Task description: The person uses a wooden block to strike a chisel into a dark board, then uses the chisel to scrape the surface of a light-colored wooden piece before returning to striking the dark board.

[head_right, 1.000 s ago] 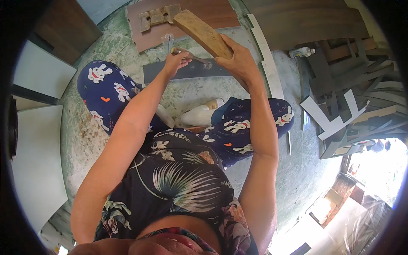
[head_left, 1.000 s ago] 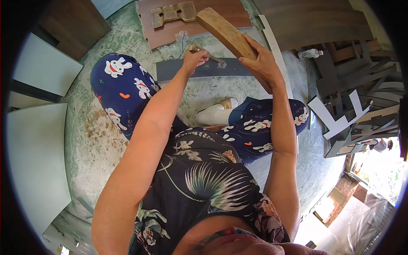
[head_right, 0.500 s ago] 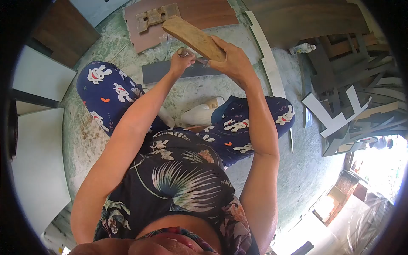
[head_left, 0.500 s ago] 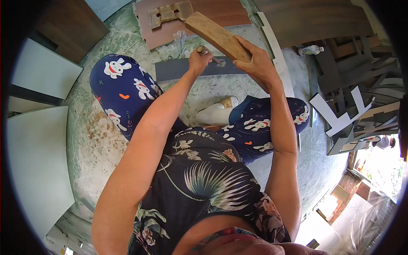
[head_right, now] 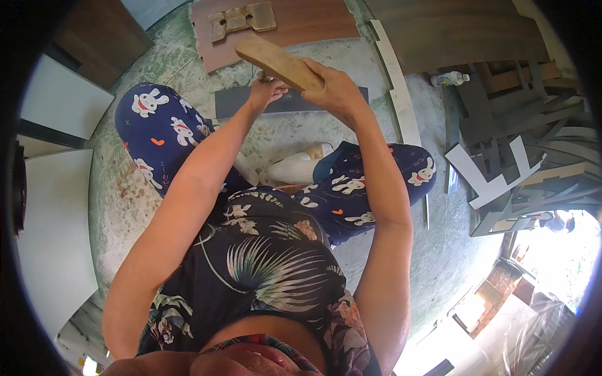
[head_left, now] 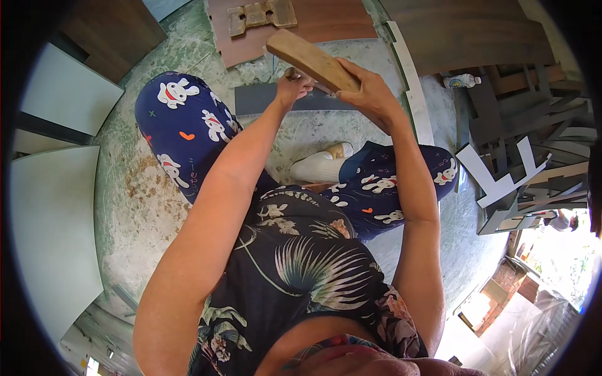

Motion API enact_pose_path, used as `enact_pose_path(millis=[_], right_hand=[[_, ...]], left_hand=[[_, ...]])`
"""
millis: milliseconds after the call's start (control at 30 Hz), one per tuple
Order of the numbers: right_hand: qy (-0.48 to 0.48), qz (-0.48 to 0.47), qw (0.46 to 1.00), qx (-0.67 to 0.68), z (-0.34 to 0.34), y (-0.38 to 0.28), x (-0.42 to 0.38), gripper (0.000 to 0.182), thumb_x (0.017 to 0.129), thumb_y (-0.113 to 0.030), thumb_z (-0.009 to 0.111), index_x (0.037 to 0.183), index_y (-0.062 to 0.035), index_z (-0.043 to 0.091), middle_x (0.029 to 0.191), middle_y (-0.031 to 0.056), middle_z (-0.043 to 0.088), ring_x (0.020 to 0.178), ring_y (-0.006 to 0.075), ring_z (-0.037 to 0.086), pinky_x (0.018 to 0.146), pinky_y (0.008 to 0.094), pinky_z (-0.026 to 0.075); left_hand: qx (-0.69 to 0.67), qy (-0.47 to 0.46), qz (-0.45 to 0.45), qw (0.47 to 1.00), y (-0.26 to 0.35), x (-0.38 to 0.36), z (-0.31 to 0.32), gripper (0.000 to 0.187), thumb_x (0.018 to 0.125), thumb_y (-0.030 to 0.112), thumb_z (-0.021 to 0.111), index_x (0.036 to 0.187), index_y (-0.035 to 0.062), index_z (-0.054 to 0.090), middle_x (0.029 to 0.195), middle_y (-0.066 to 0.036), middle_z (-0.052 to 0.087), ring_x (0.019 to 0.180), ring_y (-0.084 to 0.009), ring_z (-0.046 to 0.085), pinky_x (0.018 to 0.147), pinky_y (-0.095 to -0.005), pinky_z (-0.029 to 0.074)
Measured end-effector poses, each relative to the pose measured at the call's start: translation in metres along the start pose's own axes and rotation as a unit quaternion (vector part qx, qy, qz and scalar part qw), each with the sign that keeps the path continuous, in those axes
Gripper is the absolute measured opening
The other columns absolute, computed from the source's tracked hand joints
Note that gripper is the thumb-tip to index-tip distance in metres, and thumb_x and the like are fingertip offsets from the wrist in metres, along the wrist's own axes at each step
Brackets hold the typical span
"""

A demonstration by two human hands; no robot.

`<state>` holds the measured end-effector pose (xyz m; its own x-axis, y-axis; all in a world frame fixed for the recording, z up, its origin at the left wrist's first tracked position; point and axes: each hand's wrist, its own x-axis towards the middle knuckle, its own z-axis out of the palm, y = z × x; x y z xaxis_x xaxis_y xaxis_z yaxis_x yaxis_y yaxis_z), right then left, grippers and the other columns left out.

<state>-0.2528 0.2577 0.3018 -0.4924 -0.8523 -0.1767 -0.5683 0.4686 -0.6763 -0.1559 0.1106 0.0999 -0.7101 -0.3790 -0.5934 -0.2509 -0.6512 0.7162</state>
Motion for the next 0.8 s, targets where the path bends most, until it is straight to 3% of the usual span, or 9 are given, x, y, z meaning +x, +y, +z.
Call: enact_pose_path(millis=[100,200,300,400,500,600,800], right_hand=[[-0.012,-0.005,1.000,0.011,0.004,0.012,0.005,0.072,0.068,-0.025,0.069,0.135,-0.0109,0.049,0.113,0.0221,0.063,0.101,0.0351,0.061,0.088,0.0373,0.048],[-0.070,0.036,0.994,-0.073,0.001,0.009,0.003,0.072,0.068,-0.025,0.069,0.136,-0.0102,0.048,0.111,0.0218,0.064,0.099,0.0342,0.062,0.088,0.0362,0.048],[-0.039,0.028,0.995,-0.091,-0.004,0.000,-0.002,0.071,0.068,-0.025,0.069,0.135,-0.0117,0.049,0.110,0.0211,0.064,0.099,0.0348,0.062,0.087,0.0373,0.048],[-0.007,-0.021,0.997,0.074,0.005,0.010,-0.001,0.067,0.068,-0.026,0.068,0.132,-0.0130,0.052,0.106,0.0213,0.065,0.097,0.0366,0.062,0.085,0.0398,0.049],[-0.070,0.033,0.995,-0.060,0.004,0.012,0.002,0.070,0.068,-0.028,0.067,0.133,-0.0113,0.051,0.109,0.0211,0.065,0.099,0.0343,0.063,0.087,0.0382,0.048],[-0.046,0.040,0.995,-0.086,-0.001,0.014,-0.002,0.073,0.067,-0.030,0.068,0.135,-0.0088,0.050,0.114,0.0208,0.064,0.103,0.0330,0.062,0.089,0.0363,0.047],[0.067,0.008,0.998,0.014,-0.032,0.017,-0.007,0.073,0.069,-0.028,0.070,0.137,-0.0105,0.049,0.124,0.0177,0.060,0.110,0.0290,0.060,0.096,0.0332,0.043]], left_hand=[[-0.001,-0.012,-0.008,1.000,-0.001,0.002,-0.005,0.039,0.086,0.023,0.067,0.117,0.0038,0.052,0.106,-0.013,0.065,0.097,-0.0229,0.064,0.089,-0.0385,0.048],[-0.008,-0.010,-0.013,1.000,0.001,0.001,-0.004,0.039,0.086,0.023,0.067,0.117,0.0045,0.053,0.107,-0.013,0.065,0.098,-0.0234,0.064,0.090,-0.0387,0.047],[-0.010,-0.025,-0.014,1.000,-0.003,0.003,-0.008,0.039,0.086,0.022,0.067,0.118,0.0055,0.052,0.106,-0.012,0.064,0.099,-0.0241,0.063,0.090,-0.0391,0.047],[-0.018,-0.016,-0.019,1.000,-0.004,0.004,-0.009,0.039,0.086,0.021,0.067,0.119,0.0063,0.051,0.106,-0.012,0.064,0.099,-0.0244,0.063,0.090,-0.0395,0.047],[-0.038,-0.012,-0.024,0.999,-0.001,-0.001,-0.005,0.039,0.085,0.018,0.066,0.119,0.0067,0.050,0.108,-0.012,0.063,0.100,-0.0252,0.063,0.089,-0.0397,0.047],[-0.051,-0.020,-0.014,0.998,0.001,-0.001,-0.006,0.036,0.083,0.016,0.068,0.114,0.0062,0.054,0.105,-0.012,0.065,0.095,-0.0253,0.065,0.087,-0.0400,0.049],[-0.056,-0.038,0.001,0.998,-0.005,0.002,-0.008,0.034,0.081,0.014,0.068,0.112,0.0062,0.056,0.103,-0.012,0.066,0.093,-0.0259,0.066,0.087,-0.0405,0.049]])
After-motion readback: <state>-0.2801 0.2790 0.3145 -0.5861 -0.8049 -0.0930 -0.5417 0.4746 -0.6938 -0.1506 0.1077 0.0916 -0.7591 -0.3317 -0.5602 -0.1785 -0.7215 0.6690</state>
